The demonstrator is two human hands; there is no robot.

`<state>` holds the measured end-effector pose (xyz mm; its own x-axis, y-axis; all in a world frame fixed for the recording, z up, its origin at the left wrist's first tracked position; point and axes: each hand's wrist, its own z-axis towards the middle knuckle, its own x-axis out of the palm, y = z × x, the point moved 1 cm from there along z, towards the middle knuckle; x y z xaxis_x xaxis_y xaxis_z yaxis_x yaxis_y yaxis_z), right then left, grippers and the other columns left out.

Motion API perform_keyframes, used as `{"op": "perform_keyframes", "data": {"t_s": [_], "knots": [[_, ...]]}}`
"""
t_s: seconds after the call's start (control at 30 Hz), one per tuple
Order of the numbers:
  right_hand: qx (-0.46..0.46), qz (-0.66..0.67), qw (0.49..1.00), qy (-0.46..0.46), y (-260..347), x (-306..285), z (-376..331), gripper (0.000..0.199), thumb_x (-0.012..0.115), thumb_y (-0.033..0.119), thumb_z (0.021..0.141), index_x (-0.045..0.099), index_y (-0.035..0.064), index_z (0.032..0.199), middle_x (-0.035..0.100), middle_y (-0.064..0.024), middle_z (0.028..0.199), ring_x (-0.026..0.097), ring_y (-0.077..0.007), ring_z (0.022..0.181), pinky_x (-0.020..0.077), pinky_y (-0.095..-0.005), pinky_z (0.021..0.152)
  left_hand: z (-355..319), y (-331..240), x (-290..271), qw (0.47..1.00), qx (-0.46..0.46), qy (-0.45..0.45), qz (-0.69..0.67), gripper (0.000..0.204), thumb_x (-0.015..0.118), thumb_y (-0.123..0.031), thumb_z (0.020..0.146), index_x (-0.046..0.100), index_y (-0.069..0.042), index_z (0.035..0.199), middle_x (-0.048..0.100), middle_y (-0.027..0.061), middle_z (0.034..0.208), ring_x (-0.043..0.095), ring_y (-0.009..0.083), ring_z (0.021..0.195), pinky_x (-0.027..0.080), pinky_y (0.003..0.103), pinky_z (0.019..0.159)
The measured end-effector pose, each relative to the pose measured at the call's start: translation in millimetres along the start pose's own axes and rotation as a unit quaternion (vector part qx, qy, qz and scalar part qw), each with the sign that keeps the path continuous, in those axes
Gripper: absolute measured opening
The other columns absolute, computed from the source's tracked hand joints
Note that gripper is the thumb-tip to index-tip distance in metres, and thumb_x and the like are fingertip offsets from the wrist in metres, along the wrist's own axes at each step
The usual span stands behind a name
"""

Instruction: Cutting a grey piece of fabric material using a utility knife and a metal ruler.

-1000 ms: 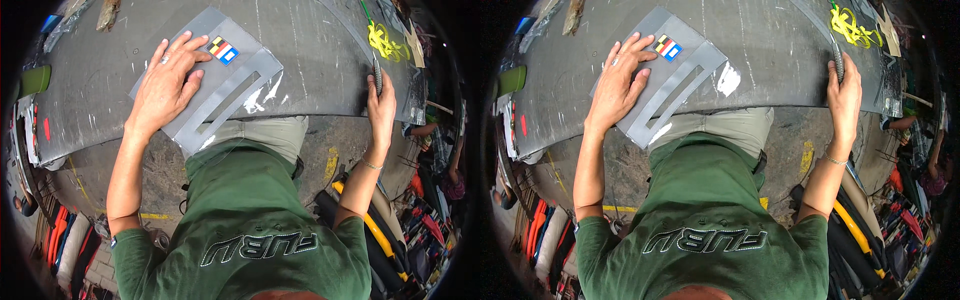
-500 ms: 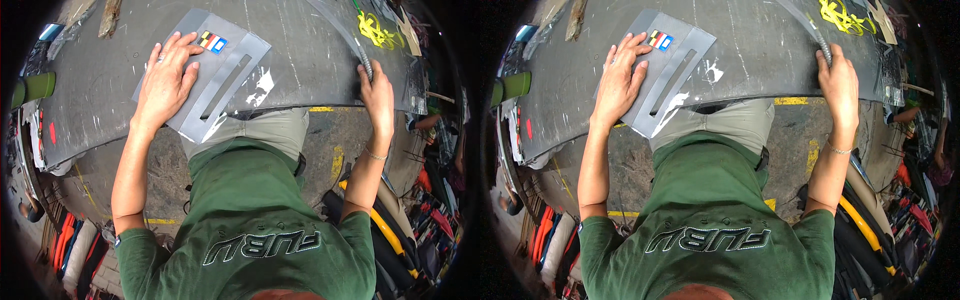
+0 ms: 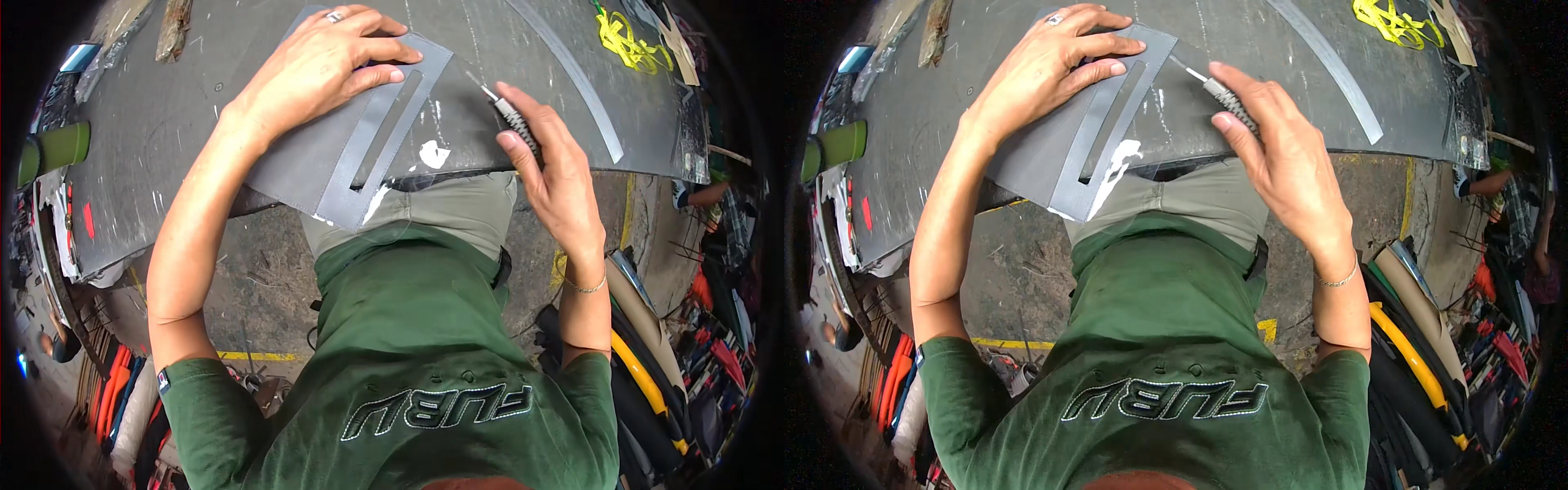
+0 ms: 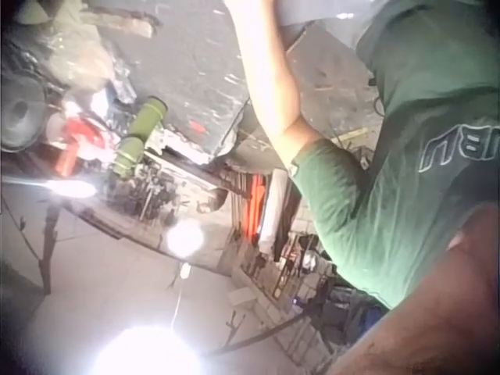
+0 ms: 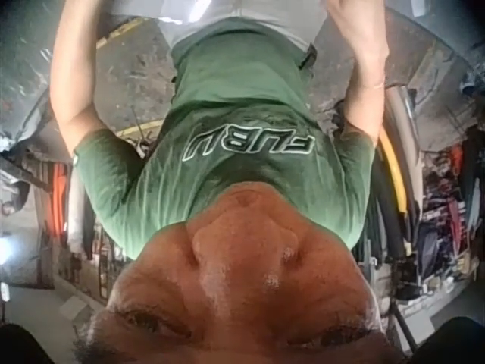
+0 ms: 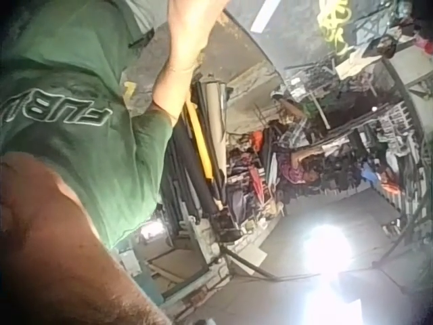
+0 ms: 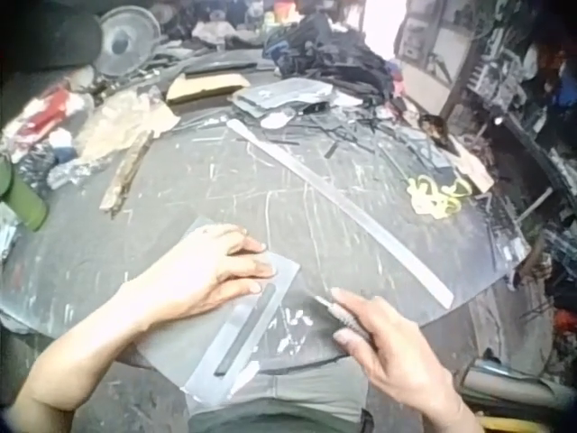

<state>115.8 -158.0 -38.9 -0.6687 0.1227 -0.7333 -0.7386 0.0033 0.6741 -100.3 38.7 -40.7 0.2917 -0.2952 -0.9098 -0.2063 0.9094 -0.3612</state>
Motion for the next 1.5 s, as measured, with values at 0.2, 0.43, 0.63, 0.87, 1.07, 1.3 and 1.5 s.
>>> {"op": "perform_keyframes", "data": {"t_s": [0.2,0.43,0.63,0.87,1.07,1.3,1.5], "knots": [[-0.063,-0.071,0.995,-0.011,7,9,16,0.042,0.064,0.009,0.099,0.06,0.0138,0.14,0.07,-0.0128,0.107,0.068,-0.0389,0.091,0.0569,-0.0455,0.077,0,2,1,0.999,-0.025,0.021,-0.005,0.03,0.07,-0.028,0.095,0.075,-0.01,0.118,0.068,0.0134,0.123,0.06,0.0349,0.119,0.047,0.044,0.104],[-0.101,-0.097,0.99,0.012,7,4,35,0.048,0.064,0.006,0.096,0.061,0.0201,0.142,0.071,-0.0117,0.102,0.07,-0.0351,0.088,0.057,-0.0441,0.075,-3,3,3,1.0,-0.025,-0.014,-0.006,0.032,0.073,-0.027,0.092,0.074,-0.009,0.119,0.067,0.0129,0.125,0.059,0.0349,0.121,0.047,0.044,0.105],[-0.081,-0.131,0.986,0.067,12,0,45,0.046,0.069,0.0,0.093,0.069,0.0168,0.136,0.073,-0.0121,0.1,0.065,-0.0267,0.074,0.0536,-0.035,0.071,-4,8,3,0.999,-0.022,-0.012,-0.023,0.035,0.076,-0.027,0.091,0.074,-0.009,0.12,0.068,0.0122,0.125,0.059,0.0345,0.12,0.047,0.044,0.104],[-0.068,-0.126,0.987,0.077,13,0,45,0.047,0.07,0.0,0.092,0.069,0.0174,0.136,0.074,-0.0116,0.102,0.068,-0.0262,0.077,0.055,-0.0339,0.072,-4,7,3,0.998,-0.036,-0.028,-0.052,0.035,0.077,-0.027,0.09,0.075,-0.009,0.119,0.068,0.0118,0.123,0.06,0.0341,0.119,0.046,0.044,0.104],[-0.05,-0.127,0.987,0.084,15,0,46,0.046,0.07,-0.002,0.093,0.069,0.0159,0.136,0.075,-0.0103,0.109,0.071,-0.025,0.082,0.0568,-0.0325,0.073,-3,9,3,0.997,-0.042,-0.02,-0.056,0.035,0.078,-0.028,0.089,0.076,-0.009,0.118,0.068,0.0118,0.124,0.059,0.0339,0.119,0.046,0.044,0.104],[-0.042,-0.126,0.987,0.093,13,-1,46,0.047,0.069,-0.003,0.093,0.07,0.016,0.136,0.075,-0.0099,0.108,0.071,-0.024,0.082,0.0568,-0.0319,0.073,-2,8,4,0.996,-0.052,-0.015,-0.064,0.035,0.079,-0.028,0.088,0.076,-0.009,0.118,0.068,0.0124,0.126,0.059,0.0345,0.121,0.045,0.044,0.105],[-0.052,-0.129,0.986,0.091,14,0,47,0.046,0.068,-0.003,0.093,0.07,0.0152,0.135,0.075,-0.0097,0.109,0.072,-0.0245,0.085,0.0575,-0.032,0.074,-2,9,4,0.997,-0.061,0.0,-0.056,0.036,0.079,-0.028,0.088,0.076,-0.01,0.119,0.067,0.0123,0.127,0.058,0.0341,0.122,0.044,0.045,0.107]]}}
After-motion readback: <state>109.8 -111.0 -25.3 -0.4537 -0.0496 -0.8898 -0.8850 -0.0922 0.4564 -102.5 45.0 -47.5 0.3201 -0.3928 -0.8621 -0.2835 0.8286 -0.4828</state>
